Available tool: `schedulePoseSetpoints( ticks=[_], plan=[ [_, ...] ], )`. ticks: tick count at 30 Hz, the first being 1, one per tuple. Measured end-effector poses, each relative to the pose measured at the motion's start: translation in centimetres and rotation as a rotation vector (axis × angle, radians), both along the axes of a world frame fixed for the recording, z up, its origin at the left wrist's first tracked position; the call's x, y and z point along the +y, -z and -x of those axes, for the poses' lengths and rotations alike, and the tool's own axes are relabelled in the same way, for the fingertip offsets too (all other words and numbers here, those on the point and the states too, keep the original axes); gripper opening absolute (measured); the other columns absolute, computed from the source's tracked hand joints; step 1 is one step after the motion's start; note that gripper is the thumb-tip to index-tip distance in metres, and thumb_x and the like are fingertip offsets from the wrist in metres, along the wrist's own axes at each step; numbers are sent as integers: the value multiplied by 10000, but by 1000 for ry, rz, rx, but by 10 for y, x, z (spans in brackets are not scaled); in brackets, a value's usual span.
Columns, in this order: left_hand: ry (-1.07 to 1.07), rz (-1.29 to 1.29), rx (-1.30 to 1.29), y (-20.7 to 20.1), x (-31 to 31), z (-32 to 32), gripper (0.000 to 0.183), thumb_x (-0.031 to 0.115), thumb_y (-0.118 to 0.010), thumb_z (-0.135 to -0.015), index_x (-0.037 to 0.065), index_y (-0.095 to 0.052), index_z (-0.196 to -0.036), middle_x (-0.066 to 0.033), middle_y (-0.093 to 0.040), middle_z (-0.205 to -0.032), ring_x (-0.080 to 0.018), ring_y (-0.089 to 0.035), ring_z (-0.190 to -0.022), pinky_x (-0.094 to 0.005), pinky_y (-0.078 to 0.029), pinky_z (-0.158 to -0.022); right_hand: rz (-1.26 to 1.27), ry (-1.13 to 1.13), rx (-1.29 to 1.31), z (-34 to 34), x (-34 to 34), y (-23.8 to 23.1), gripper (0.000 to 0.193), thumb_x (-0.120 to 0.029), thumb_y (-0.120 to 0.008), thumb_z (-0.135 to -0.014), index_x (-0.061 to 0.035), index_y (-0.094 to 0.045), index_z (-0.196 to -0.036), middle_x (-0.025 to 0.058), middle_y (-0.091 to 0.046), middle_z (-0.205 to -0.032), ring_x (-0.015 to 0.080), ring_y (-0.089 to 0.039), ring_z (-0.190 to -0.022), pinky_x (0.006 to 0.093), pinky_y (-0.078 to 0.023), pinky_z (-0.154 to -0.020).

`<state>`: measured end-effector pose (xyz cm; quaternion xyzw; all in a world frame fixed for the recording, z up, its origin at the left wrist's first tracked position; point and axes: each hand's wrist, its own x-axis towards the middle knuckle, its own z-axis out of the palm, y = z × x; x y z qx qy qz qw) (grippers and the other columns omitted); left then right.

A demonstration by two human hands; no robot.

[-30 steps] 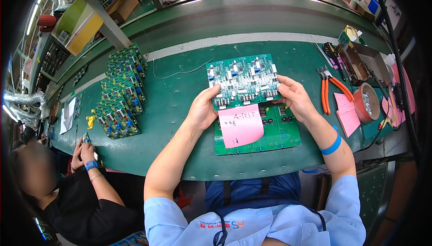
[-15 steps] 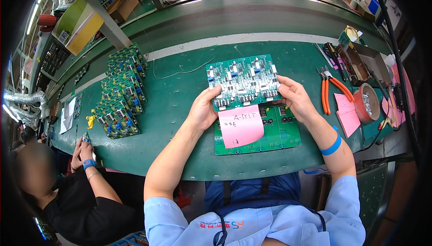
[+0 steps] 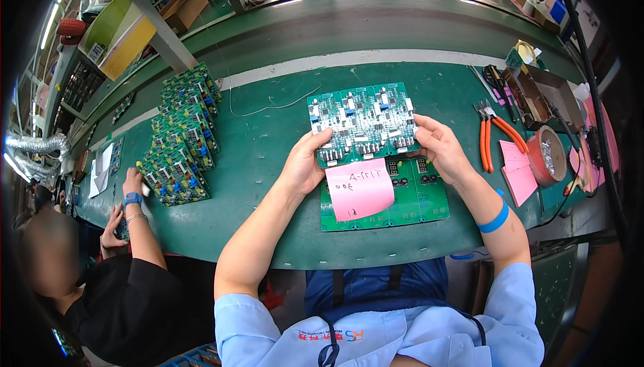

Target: The person picks up a green circuit board from a stack and inspects it by turning it over and examining both sides. They place the board down and pick up another one, repeating the inspection process. The person also handles a pink sticky note attached to one of the boards.

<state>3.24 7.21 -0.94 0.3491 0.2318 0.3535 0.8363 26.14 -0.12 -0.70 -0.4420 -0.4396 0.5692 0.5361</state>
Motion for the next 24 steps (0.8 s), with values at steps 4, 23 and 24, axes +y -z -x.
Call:
schedulePoseSetpoints(
  ticks=[4, 23, 24],
  plan=[
    [-14, 5, 9, 0, 0, 0, 292, 155, -428, -841, -14, -427, -1079, -125, -534, -1036, -198, -550, -923, -338, -456, -795, 0, -1, 2, 0, 1, 2, 396, -194, -441, -853, 2, -371, -1191, 49, -558, -985, 110, -535, -873, 264, -442, -729],
    [-62, -52, 95, -4, -4, -4, 268, 119, -481, -818, -8, -445, -1051, -120, -546, -991, -199, -565, -871, -344, -483, -755, -29, -45, -8, -2, 2, 7, 376, -130, -452, -837, 12, -357, -1171, 60, -573, -938, 106, -540, -842, 243, -440, -711],
    [-71, -54, 107, -5, -5, -4, 266, 116, -483, -816, -6, -444, -1050, -119, -547, -989, -197, -565, -868, -343, -483, -754, -29, -45, -14, -2, 2, 7, 371, -126, -447, -838, 10, -357, -1172, 59, -573, -938, 106, -540, -842, 245, -440, -711]
  ],
)
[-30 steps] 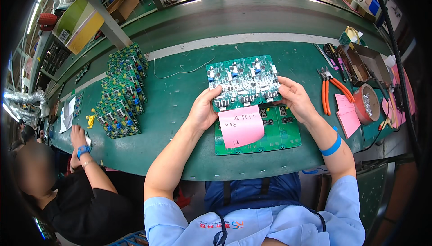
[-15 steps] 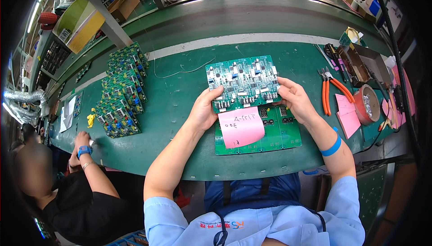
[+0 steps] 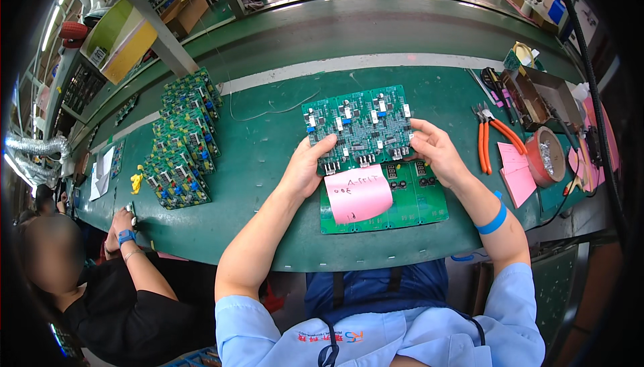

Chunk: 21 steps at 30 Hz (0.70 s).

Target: The person picks up a green circuit board from a stack and inspects it by turning it over and examining both sides. They place the board down and pick up another one, repeating the inspection process. The person also handles a pink sticky note attached to one of the boards.

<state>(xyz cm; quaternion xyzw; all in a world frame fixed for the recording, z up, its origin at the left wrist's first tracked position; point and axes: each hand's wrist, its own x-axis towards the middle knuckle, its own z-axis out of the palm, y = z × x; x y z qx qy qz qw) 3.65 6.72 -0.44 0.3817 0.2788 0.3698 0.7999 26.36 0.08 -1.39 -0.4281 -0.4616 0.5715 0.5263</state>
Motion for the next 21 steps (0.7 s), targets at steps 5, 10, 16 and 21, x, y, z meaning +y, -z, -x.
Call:
schedulePoseSetpoints(
  ticks=[5, 10, 16, 21],
  plan=[
    [-11, -21, 3, 0, 0, -1, 273, 111, -490, -811, -3, -441, -1054, -116, -544, -994, -195, -563, -869, -341, -483, -754, 10, 2, -23, -1, 1, 1, 396, -148, -482, -824, -2, -356, -1170, 75, -563, -957, 123, -547, -846, 250, -451, -715],
    [-28, -6, 26, -2, -2, -2, 270, 110, -493, -808, 2, -446, -1051, -110, -544, -995, -193, -560, -874, -340, -480, -758, 15, 7, -29, -2, 2, 3, 391, -147, -480, -824, -12, -357, -1170, 75, -562, -968, 125, -543, -854, 258, -449, -716],
    [-27, -34, 24, -1, -1, -1, 264, 110, -496, -806, 6, -454, -1045, -106, -546, -994, -187, -556, -879, -336, -471, -767, 8, 10, -40, -1, 1, 1, 377, -137, -473, -824, -18, -361, -1164, 74, -562, -972, 126, -540, -859, 261, -442, -717],
    [-32, -74, 31, 2, 0, -1, 278, 116, -503, -800, 3, -453, -1050, -105, -544, -1001, -182, -550, -892, -336, -459, -785, -10, 1, -59, -2, 2, 0, 370, -121, -468, -819, -15, -365, -1158, 74, -564, -964, 125, -539, -860, 260, -439, -717]
  ],
)
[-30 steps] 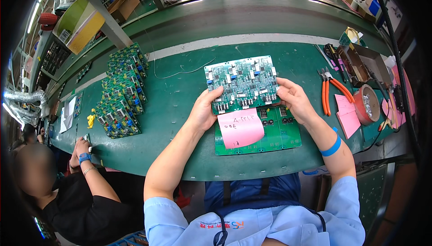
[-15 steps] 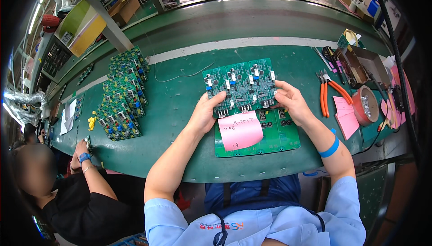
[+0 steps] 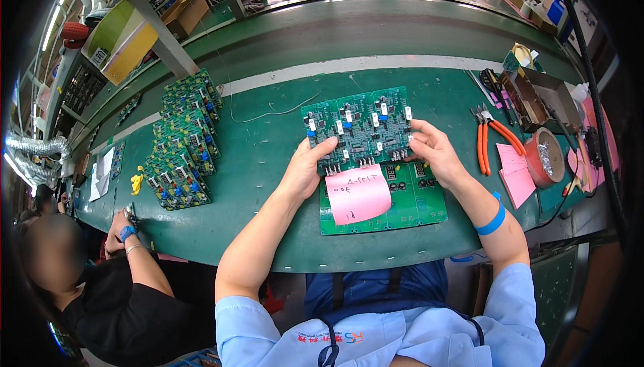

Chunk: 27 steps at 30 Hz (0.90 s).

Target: The person picks up a green circuit board from a stack and inspects it by turning it over and examining both sides. They place the board down and pick up another one, repeating the inspection process. The person also handles a pink sticky note attached to one of the boards.

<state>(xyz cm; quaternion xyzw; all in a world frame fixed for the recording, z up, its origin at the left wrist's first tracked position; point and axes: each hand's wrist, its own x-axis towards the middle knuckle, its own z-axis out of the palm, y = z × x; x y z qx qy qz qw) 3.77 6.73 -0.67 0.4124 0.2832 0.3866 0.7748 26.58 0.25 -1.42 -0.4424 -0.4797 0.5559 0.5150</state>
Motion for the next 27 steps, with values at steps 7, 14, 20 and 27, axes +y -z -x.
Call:
schedulePoseSetpoints(
  ticks=[7, 14, 20, 27],
  plan=[
    [50, 96, -91, -3, 4, 2, 272, 119, -481, -803, -28, -463, -1031, -139, -557, -971, -205, -578, -840, -340, -485, -739, -98, -1, 23, 8, -8, -13, 374, -123, -475, -805, 31, -379, -1132, 94, -565, -963, 129, -533, -882, 259, -399, -789],
    [129, 226, -193, 1, 7, 2, 275, 114, -462, -803, -68, -478, -1009, -169, -559, -965, -237, -585, -839, -355, -488, -747, -142, -27, 100, 10, -14, -16, 376, -137, -511, -801, 44, -394, -1109, 101, -574, -937, 115, -534, -863, 240, -398, -783],
    [149, 244, -209, 1, 8, 3, 274, 106, -464, -798, -61, -473, -1015, -171, -558, -969, -254, -583, -841, -384, -480, -762, -139, -26, 119, 9, -15, -16, 370, -120, -516, -796, 44, -397, -1105, 96, -577, -920, 110, -532, -858, 229, -400, -766],
    [71, 221, -158, 0, 7, 1, 310, 99, -446, -803, -44, -424, -1077, -187, -513, -1050, -305, -542, -926, -468, -449, -795, -129, -41, 118, 8, -12, -14, 346, -90, -505, -795, 46, -403, -1097, 100, -570, -930, 115, -530, -866, 239, -398, -782]
  ],
)
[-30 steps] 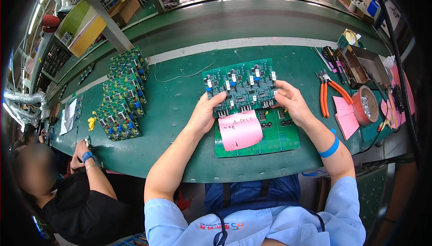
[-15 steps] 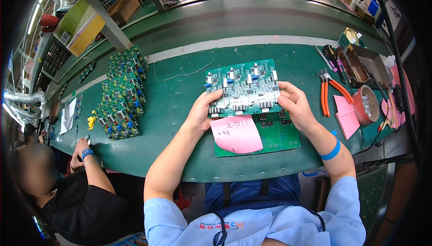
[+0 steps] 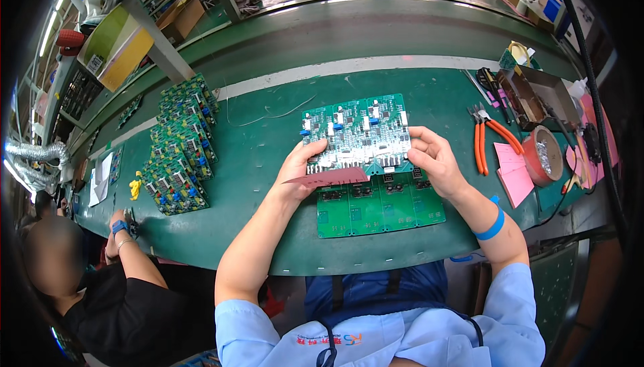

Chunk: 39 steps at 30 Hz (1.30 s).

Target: The person picks up a green circuit board from a stack and inspects it by turning it over and examining both sides. They place the board down and pick up another one, repeating the inspection process. The person also handles a pink sticky note attached to one of the boards.

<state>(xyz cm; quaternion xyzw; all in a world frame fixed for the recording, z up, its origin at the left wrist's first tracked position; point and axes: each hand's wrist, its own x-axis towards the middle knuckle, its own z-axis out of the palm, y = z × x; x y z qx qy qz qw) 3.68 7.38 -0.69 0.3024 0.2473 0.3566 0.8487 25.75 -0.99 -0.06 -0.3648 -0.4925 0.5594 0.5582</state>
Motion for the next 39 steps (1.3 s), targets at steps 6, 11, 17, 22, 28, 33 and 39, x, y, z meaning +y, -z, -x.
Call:
schedulePoseSetpoints(
  ticks=[6, 11, 17, 22, 28, 33, 39],
  plan=[
    [172, -64, -72, -4, 4, 5, 316, 86, -414, -819, -40, -398, -1109, -168, -522, -1039, -261, -553, -912, -381, -470, -785, -5, -4, -14, 0, 0, 0, 341, -81, -505, -792, 43, -406, -1094, 96, -567, -930, 118, -523, -871, 247, -390, -791],
    [81, -8, -83, -14, -5, 0, 301, 94, -441, -806, -4, -408, -1089, -156, -515, -1042, -276, -542, -928, -432, -475, -761, -14, -12, -17, 0, 0, -2, 347, -87, -505, -792, 41, -405, -1098, 97, -566, -936, 118, -522, -872, 249, -389, -792],
    [97, -88, 0, -2, 2, 6, 343, 111, -452, -795, -25, -400, -1106, -150, -528, -1030, -235, -561, -889, -363, -485, -748, -22, -21, -17, 0, 0, -1, 348, -86, -500, -793, 44, -404, -1101, 102, -564, -941, 119, -521, -877, 255, -386, -799],
    [53, -76, 45, 3, 3, 7, 337, 122, -476, -785, -17, -417, -1087, -139, -538, -1002, -223, -569, -860, -343, -493, -726, -19, -21, -26, 0, 1, -1, 343, -80, -494, -796, 48, -403, -1101, 104, -563, -943, 120, -521, -877, 256, -386, -799],
    [58, -64, 50, 5, 6, 7, 333, 110, -475, -787, -9, -417, -1092, -140, -535, -1012, -225, -569, -864, -348, -490, -739, -15, -23, -31, -1, 2, 0, 342, -75, -492, -796, 47, -403, -1102, 101, -564, -939, 118, -520, -875, 253, -388, -796],
    [-31, -55, 58, 1, 0, 1, 327, 93, -467, -790, -18, -413, -1092, -146, -530, -1024, -227, -563, -878, -355, -485, -754, -6, -19, -20, -1, 2, 2, 333, -70, -492, -791, 43, -410, -1093, 99, -559, -941, 119, -520, -872, 253, -393, -795],
    [-33, -72, 18, 3, 2, 2, 321, 78, -473, -786, -23, -409, -1085, -148, -530, -1007, -217, -561, -877, -351, -490, -747, -5, 0, -20, 0, 3, 2, 321, -54, -486, -780, 42, -422, -1079, 102, -549, -950, 131, -522, -877, 261, -402, -802]
  ],
)
